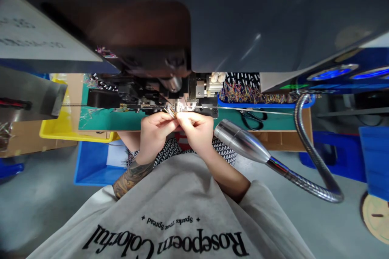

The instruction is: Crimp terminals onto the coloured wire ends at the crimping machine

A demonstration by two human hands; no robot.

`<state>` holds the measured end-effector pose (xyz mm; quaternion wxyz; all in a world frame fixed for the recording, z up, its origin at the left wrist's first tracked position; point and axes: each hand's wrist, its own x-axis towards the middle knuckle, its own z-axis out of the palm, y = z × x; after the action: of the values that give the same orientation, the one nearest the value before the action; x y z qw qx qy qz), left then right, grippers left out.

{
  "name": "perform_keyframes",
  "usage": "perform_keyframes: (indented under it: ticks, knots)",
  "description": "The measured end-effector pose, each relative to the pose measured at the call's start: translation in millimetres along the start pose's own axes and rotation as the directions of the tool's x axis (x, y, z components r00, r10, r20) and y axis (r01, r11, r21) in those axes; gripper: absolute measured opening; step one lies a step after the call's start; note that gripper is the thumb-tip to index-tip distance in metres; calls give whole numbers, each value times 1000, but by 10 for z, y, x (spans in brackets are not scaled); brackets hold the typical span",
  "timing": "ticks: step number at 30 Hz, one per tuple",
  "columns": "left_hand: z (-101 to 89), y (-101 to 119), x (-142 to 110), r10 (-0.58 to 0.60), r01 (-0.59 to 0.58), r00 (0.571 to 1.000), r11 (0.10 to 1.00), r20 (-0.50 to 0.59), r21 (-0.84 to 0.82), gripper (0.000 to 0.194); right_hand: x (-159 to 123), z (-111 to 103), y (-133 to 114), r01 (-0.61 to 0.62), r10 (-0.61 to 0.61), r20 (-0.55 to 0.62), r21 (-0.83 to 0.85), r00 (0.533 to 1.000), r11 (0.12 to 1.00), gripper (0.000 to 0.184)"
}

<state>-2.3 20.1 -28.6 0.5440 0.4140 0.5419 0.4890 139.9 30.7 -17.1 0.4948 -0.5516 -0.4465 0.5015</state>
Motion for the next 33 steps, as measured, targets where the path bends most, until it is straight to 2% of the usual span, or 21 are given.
perform_keyframes:
  ticks: [3, 8, 13, 18, 24, 33]
  knots:
    - [3, 40, 2, 2, -3, 1000, 999, 14, 33, 16, -15, -6, -11, 38, -38, -16, -9, 999, 999, 24]
    - [26, 71, -5, -3, 3, 1000, 1000, 15, -1, 17, -5, -16, -38, 82, -80, -47, 34, 996, 996, 34]
    - [17, 95, -11, -16, 16, 1000, 1000, 21, 1, 17, -6, -22, -28, 59, -61, -38, -66, 997, 996, 22]
    - [17, 116, -8, 17, -17, 999, 1000, 33, 5, 18, -25, -35, -6, 70, -73, -88, -38, 993, 997, 25]
    - [24, 78, -2, 44, -44, 998, 999, 43, -2, 19, 21, -15, -67, 23, -23, -47, -2, 999, 1000, 41]
    - [-23, -8, -15, 32, -32, 999, 999, 16, -17, 21, 19, 10, -65, 12, -11, -60, 16, 998, 1000, 35]
